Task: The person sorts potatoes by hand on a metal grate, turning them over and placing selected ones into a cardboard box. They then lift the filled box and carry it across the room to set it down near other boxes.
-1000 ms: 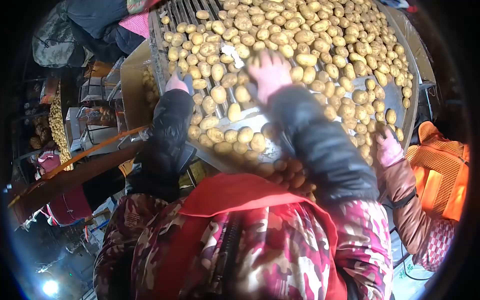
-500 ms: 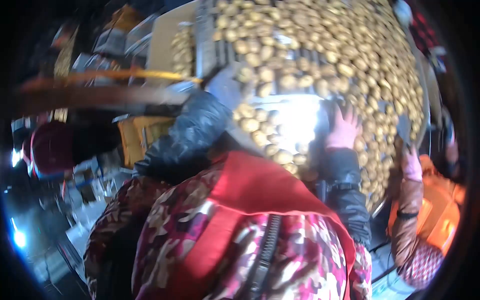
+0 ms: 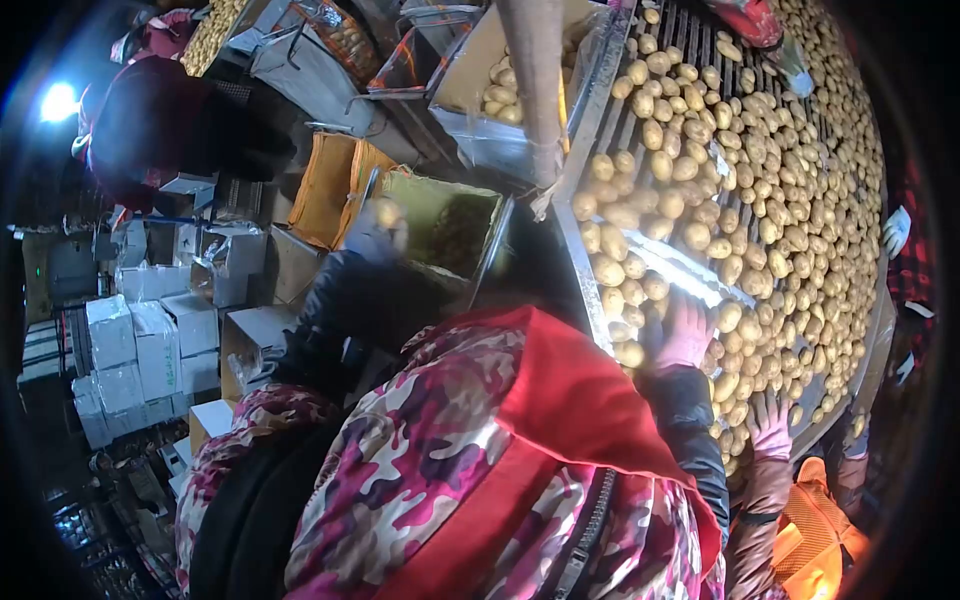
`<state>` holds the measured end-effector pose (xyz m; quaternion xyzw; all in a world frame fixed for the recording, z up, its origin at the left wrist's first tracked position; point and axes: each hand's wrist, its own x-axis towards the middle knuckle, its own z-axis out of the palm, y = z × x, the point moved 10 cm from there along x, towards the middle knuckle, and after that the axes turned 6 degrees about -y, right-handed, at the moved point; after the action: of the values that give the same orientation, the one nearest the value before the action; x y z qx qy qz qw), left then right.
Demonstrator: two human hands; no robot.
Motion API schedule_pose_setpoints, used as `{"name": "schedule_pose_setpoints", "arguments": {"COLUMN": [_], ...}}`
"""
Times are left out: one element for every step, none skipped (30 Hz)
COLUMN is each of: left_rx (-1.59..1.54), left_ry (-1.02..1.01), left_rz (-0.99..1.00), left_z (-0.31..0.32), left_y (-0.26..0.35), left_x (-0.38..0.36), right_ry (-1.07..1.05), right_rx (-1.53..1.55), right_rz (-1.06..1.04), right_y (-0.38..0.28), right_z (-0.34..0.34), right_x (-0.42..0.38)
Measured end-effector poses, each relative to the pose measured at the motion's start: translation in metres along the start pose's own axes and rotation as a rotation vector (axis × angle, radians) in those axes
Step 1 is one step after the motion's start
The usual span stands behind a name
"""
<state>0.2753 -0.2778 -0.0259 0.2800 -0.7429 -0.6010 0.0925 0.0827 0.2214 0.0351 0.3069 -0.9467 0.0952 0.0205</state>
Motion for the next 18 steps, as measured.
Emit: {"name": "schedule_pose_setpoints", "arguments": {"left_rx": [-0.256, -0.649, -1.040, -1.075, -1.107, -1.135, -1.158, -1.175, -1.113, -1.047, -0.920, -0.776, -0.639, -0.503, -0.023, 0.209, 0.436, 0.591], "left_ry": [0.126, 0.217, 0.304, 0.393, 0.478, 0.554, 0.617, 0.665, 0.568, 0.473, 0.236, 0.016, -0.212, -0.425, -0.426, -0.538, -0.628, -0.672], "left_rz": [-0.106, -0.211, -0.312, -0.327, -0.344, -0.366, -0.400, -0.448, -0.458, -0.461, -0.437, -0.376, -0.321, -0.253, 0.221, 0.476, 0.750, 0.842], "left_z": [-0.025, -0.040, -0.047, -0.068, -0.085, -0.098, -0.102, -0.094, -0.078, -0.060, -0.020, 0.020, 0.076, 0.133, 0.186, 0.231, 0.262, 0.289], "left_y": [-0.013, -0.027, -0.035, -0.033, -0.030, -0.026, -0.024, -0.023, -0.026, -0.028, -0.023, -0.015, 0.011, 0.040, 0.106, 0.145, 0.175, 0.189], "left_x": [-0.001, 0.002, -0.002, -0.008, -0.013, -0.016, -0.014, -0.006, 0.013, 0.033, 0.043, 0.050, 0.046, 0.034, 0.009, -0.006, -0.022, -0.023], "right_ry": [0.003, 0.007, 0.012, 0.016, 0.038, 0.059, 0.075, -0.012, -0.108, -0.267, -0.310, -0.297, -0.238, -0.256, -0.137, -0.084, -0.023, -0.039], "right_rx": [0.001, 0.002, 0.005, 0.021, 0.005, -0.014, -0.039, 0.213, 0.192, 0.261, 0.245, 0.140, 0.014, 0.024, 0.133, 0.085, 0.034, -0.038], "right_rz": [0.002, 0.006, 0.012, -0.002, -0.059, -0.107, -0.139, 0.041, 0.066, 0.079, -0.035, -0.082, -0.099, -0.022, 0.050, 0.164, 0.270, 0.316], "right_y": [0.002, 0.004, 0.005, -0.003, -0.013, -0.019, -0.019, 0.005, 0.010, 0.000, 0.002, -0.011, -0.001, 0.021, 0.059, 0.081, 0.092, 0.106], "right_z": [0.002, 0.004, 0.005, -0.003, -0.010, -0.017, -0.022, -0.012, -0.003, 0.003, 0.027, 0.008, 0.016, 0.019, 0.029, 0.016, -0.003, -0.014], "right_x": [-0.001, -0.002, -0.002, -0.001, -0.001, -0.002, -0.007, -0.003, -0.009, -0.006, -0.015, -0.014, -0.020, -0.022, -0.030, -0.039, -0.047, -0.053]}}
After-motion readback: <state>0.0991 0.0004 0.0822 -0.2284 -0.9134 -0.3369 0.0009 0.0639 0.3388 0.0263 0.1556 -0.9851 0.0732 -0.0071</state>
